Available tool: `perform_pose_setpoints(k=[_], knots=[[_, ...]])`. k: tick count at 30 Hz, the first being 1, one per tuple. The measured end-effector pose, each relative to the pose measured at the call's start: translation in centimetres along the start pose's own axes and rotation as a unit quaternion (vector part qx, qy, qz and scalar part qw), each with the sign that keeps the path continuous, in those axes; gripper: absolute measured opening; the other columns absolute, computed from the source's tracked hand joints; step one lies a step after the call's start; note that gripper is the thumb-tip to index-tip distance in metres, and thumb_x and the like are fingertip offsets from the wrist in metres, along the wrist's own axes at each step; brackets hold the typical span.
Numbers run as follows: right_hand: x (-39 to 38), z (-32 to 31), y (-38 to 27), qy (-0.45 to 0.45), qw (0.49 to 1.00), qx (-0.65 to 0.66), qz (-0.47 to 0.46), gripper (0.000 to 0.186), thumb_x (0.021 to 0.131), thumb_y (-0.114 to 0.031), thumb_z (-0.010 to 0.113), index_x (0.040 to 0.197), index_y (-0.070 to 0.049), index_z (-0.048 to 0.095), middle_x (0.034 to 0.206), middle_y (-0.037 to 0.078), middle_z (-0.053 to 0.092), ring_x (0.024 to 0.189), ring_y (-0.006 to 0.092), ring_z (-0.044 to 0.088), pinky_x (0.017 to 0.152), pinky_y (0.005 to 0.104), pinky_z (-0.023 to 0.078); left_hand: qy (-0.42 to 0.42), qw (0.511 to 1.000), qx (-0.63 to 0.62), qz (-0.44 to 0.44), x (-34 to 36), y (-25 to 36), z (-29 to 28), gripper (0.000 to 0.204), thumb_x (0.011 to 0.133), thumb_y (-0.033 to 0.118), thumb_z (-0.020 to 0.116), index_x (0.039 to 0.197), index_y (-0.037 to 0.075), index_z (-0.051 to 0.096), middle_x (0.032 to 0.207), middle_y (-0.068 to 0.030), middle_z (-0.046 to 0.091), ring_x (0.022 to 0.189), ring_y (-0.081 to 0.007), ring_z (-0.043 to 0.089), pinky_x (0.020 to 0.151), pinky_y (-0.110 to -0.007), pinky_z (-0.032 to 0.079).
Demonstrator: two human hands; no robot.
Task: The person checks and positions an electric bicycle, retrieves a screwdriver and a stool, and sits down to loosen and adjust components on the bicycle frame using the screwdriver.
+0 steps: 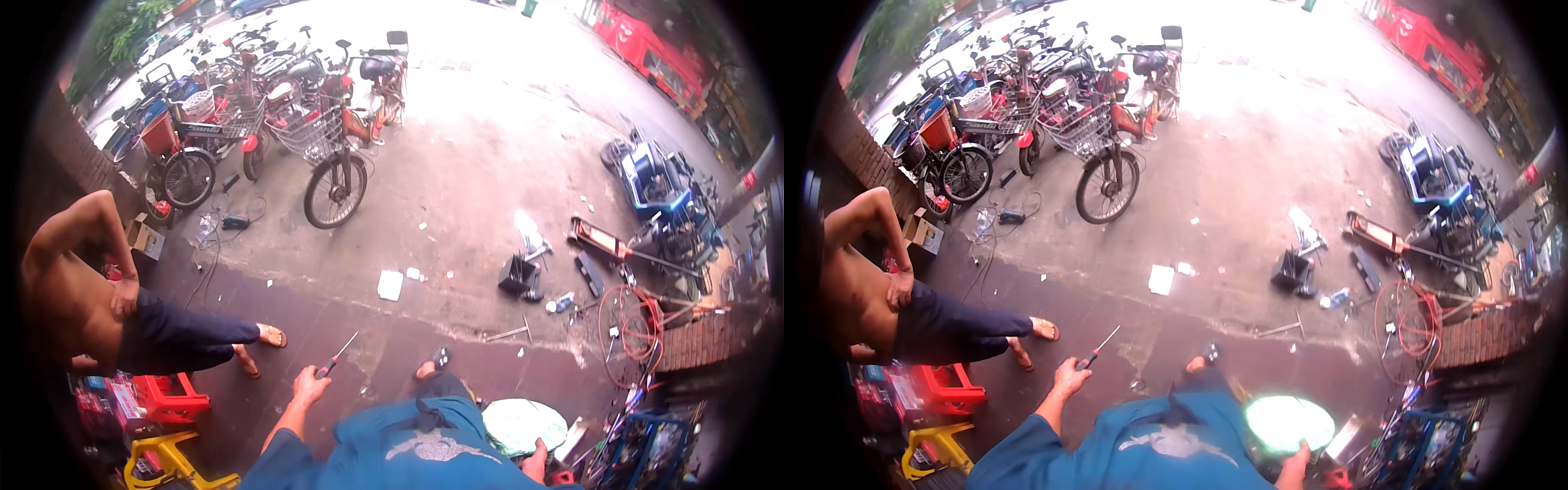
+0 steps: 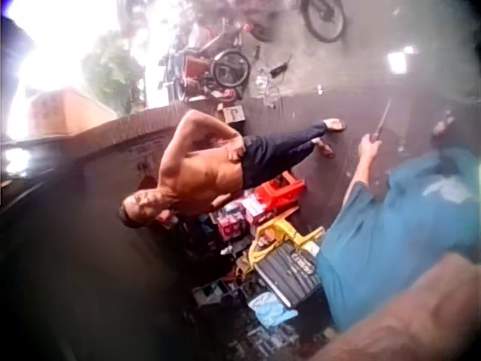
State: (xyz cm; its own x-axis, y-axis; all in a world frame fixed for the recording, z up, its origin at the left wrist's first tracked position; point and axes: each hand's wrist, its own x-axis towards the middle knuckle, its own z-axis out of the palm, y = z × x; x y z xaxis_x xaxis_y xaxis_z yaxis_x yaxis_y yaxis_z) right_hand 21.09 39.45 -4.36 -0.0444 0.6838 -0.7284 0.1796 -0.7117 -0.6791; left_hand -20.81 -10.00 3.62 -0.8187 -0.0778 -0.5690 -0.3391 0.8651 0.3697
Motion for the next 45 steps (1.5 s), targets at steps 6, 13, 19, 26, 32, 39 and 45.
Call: perform_pose_setpoints(k=[6, 13, 19, 26, 32, 39, 45], knots=[[7.7, 17.8, -15.4, 0.063, 0.998, 0.017, 0.005, 0.044, 0.08, -0.012, 0.063, 0.121, -0.001, 0.05, 0.111, 0.014, 0.058, 0.095, 0.0311, 0.059, 0.081, 0.0482, 0.049, 0.082, 0.983, -0.117, -0.113, 1.8, 3.1, -0.7, 0.048, 0.063, 0.031, 0.072, 0.102, 0.003, 0.063, 0.095, -0.018, 0.065, 0.093, -0.033, 0.062, 0.081, -0.04, 0.046], [13.6, 31.1, -26.1, -0.004, 0.996, -0.056, -0.064, 0.044, 0.081, -0.015, 0.064, 0.119, 0.004, 0.051, 0.112, 0.014, 0.058, 0.098, 0.0275, 0.058, 0.085, 0.0418, 0.047, 0.043, 0.934, -0.204, -0.292, 8.5, 0.9, 6.3, 0.045, 0.062, 0.028, 0.075, 0.095, -0.001, 0.065, 0.089, -0.0192, 0.066, 0.089, -0.0294, 0.063, 0.079, -0.038, 0.047], [16.5, 40.1, -30.5, 0.03, 0.994, -0.054, -0.086, 0.043, 0.08, -0.013, 0.064, 0.118, 0.006, 0.052, 0.111, 0.016, 0.059, 0.094, 0.0287, 0.06, 0.082, 0.0418, 0.048, 0.024, 0.97, -0.144, -0.196, 22.1, 17.1, -1.0, 0.045, 0.065, 0.031, 0.073, 0.1, 0.005, 0.064, 0.094, -0.0172, 0.066, 0.093, -0.0319, 0.062, 0.081, -0.04, 0.046], [21.0, 45.6, -32.4, 0.067, 0.982, -0.129, -0.119, 0.043, 0.075, -0.011, 0.07, 0.113, 0.002, 0.058, 0.103, 0.013, 0.062, 0.088, 0.025, 0.059, 0.08, 0.0386, 0.048, 0.063, 0.991, -0.089, -0.079, 34.0, 34.5, -10.4, 0.052, 0.065, 0.03, 0.072, 0.106, 0.0, 0.06, 0.096, -0.0214, 0.064, 0.094, -0.0337, 0.062, 0.08, -0.04, 0.046], [27.7, 56.7, -37.3, 0.069, 0.937, -0.336, -0.073, 0.047, 0.072, -0.002, 0.067, 0.117, 0.004, 0.053, 0.108, 0.014, 0.061, 0.095, 0.0277, 0.059, 0.083, 0.0393, 0.046, 0.123, 0.971, -0.16, -0.124, 46.5, 38.3, -4.1, 0.047, 0.064, 0.02, 0.069, 0.105, -0.001, 0.058, 0.093, -0.0203, 0.065, 0.092, -0.0331, 0.062, 0.08, -0.039, 0.046], [43.4, 65.4, -41.8, 0.033, 0.882, -0.446, -0.151, 0.052, 0.07, -0.004, 0.07, 0.118, -0.001, 0.052, 0.106, 0.016, 0.061, 0.093, 0.0286, 0.058, 0.084, 0.0386, 0.044, 0.05, 0.986, -0.104, -0.117, 51.0, 53.8, -4.9, 0.055, 0.063, 0.017, 0.068, 0.114, 0.001, 0.054, 0.104, -0.0222, 0.062, 0.101, -0.0348, 0.059, 0.085, -0.04, 0.046], [44.8, 86.2, -52.0, -0.053, 0.897, -0.409, -0.159, 0.04, 0.069, -0.006, 0.07, 0.107, 0.0, 0.057, 0.099, 0.014, 0.063, 0.089, 0.0254, 0.058, 0.081, 0.0359, 0.045, 0.041, 0.98, -0.102, -0.165, 59.2, 58.6, -4.4, 0.058, 0.064, 0.019, 0.068, 0.116, 0.001, 0.052, 0.107, -0.0221, 0.061, 0.102, -0.0356, 0.058, 0.086, -0.04, 0.045]])
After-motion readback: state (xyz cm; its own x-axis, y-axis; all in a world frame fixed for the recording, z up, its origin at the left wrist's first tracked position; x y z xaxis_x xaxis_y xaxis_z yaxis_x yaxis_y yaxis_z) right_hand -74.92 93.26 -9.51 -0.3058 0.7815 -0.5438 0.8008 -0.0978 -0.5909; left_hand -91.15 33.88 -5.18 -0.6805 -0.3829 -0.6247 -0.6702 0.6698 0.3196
